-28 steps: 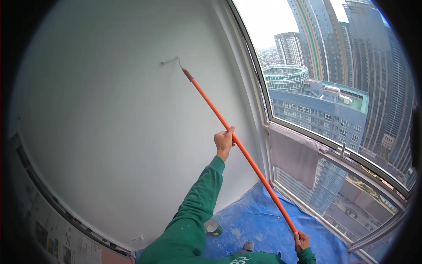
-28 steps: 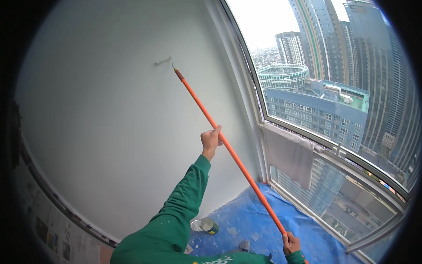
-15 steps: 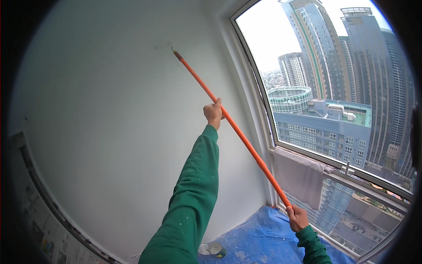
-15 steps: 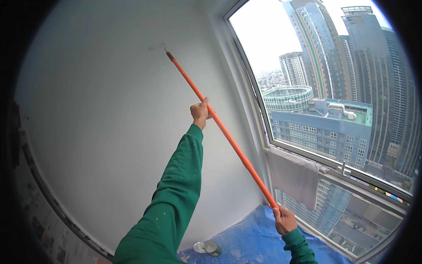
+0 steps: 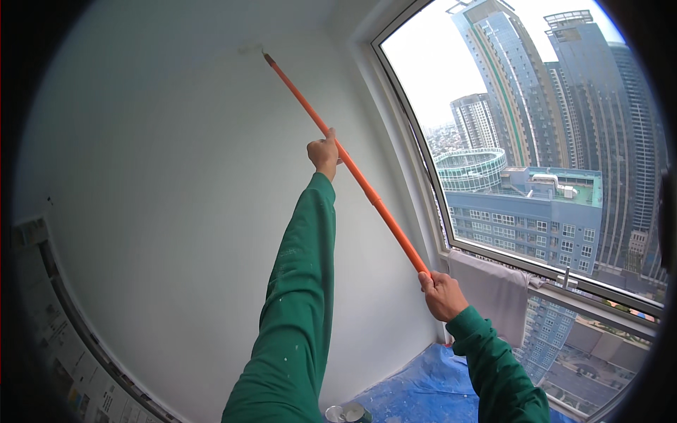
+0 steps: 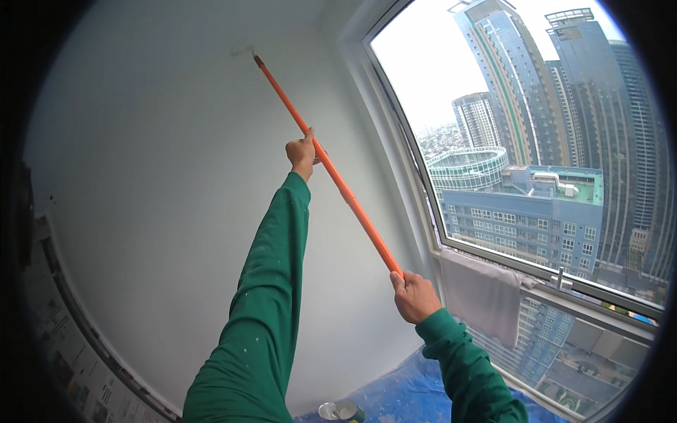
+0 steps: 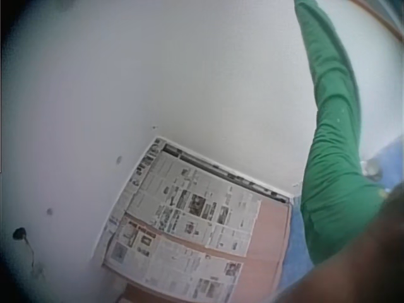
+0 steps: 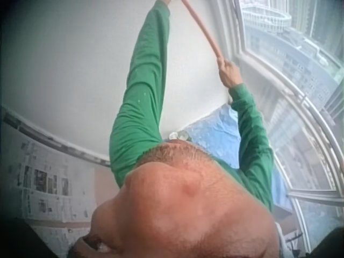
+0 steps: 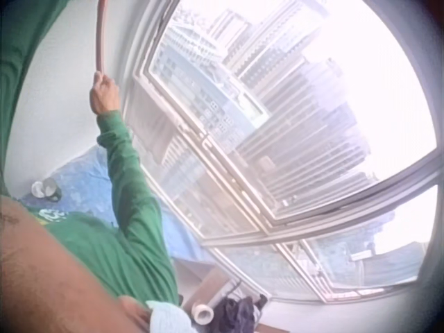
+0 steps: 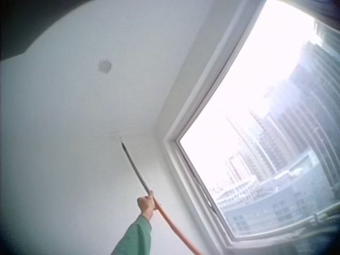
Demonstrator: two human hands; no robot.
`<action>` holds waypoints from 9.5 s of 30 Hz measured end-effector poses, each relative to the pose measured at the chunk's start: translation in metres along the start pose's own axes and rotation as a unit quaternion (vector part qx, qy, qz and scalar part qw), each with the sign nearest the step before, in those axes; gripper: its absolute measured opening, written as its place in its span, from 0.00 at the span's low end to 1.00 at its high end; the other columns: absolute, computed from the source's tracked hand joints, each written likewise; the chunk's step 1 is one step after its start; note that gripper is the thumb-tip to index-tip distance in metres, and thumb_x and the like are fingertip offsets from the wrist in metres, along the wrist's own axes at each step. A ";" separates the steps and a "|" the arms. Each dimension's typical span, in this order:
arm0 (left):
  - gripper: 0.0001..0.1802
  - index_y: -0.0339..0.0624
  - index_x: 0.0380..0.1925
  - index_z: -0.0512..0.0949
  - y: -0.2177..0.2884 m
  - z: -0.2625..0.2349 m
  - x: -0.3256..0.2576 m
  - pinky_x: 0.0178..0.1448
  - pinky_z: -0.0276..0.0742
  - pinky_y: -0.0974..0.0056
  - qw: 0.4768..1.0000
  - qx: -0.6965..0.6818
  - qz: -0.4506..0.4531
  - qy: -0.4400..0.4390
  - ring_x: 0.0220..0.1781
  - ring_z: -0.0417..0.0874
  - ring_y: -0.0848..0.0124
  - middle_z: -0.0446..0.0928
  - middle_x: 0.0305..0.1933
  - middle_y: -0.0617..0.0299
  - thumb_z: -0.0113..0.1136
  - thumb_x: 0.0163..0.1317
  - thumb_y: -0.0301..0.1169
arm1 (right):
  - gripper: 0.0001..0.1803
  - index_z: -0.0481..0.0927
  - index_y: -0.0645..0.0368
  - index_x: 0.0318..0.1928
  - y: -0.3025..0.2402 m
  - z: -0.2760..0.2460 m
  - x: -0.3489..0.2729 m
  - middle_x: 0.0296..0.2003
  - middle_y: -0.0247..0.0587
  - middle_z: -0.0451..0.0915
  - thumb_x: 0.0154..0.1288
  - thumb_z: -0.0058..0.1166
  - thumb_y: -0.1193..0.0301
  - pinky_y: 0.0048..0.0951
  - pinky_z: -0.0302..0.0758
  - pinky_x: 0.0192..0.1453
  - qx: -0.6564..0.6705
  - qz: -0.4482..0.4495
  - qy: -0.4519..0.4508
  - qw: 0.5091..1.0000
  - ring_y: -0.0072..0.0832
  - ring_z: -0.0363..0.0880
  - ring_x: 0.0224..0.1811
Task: The person uses a paint roller attached to a long orange extension pole to apply white paint to a wall. They repeatedly dip the roller into a paint can on the floor and roll the paint onto the wall surface in vertical strokes.
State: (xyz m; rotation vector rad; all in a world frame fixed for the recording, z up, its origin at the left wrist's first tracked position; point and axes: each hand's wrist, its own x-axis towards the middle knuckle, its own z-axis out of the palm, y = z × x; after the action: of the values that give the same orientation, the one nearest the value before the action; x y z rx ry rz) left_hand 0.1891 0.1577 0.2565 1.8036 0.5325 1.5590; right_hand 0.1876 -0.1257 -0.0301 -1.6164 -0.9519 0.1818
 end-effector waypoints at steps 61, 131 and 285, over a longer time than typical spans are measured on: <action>0.23 0.32 0.25 0.74 -0.350 0.001 -0.589 0.19 0.79 0.61 0.807 -0.137 -0.575 -0.010 0.15 0.78 0.65 0.75 0.20 0.55 0.59 0.66 0.44 | 0.23 0.73 0.64 0.24 0.262 -0.187 -0.542 0.14 0.44 0.68 0.64 0.51 0.55 0.36 0.64 0.26 -0.263 0.357 -0.106 0.890 0.30 0.68 0.18; 0.24 0.39 0.44 0.69 -0.685 -0.112 -0.677 0.43 0.77 0.44 0.453 -0.035 -0.889 -0.054 0.39 0.83 0.55 0.76 0.39 0.52 0.65 0.58 0.43 | 0.22 0.80 0.46 0.43 0.195 0.054 -0.324 0.26 0.52 0.82 0.60 0.55 0.45 0.49 0.76 0.37 -0.318 0.577 -0.227 0.717 0.53 0.82 0.34; 0.17 0.33 0.42 0.79 -0.927 -0.357 -0.755 0.37 0.80 0.61 0.634 0.344 -0.636 -0.274 0.40 0.86 0.62 0.82 0.37 0.53 0.61 0.62 0.38 | 0.10 0.81 0.61 0.36 0.365 0.166 -0.272 0.21 0.47 0.75 0.57 0.60 0.68 0.38 0.71 0.29 -0.398 0.476 -0.212 0.755 0.42 0.76 0.22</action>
State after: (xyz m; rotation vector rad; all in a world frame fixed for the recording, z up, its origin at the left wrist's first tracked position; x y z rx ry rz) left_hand -0.1894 0.3471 -0.9173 1.4858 1.7164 -0.2464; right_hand 0.0858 -0.1708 -0.5010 -2.8595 -0.4098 0.9880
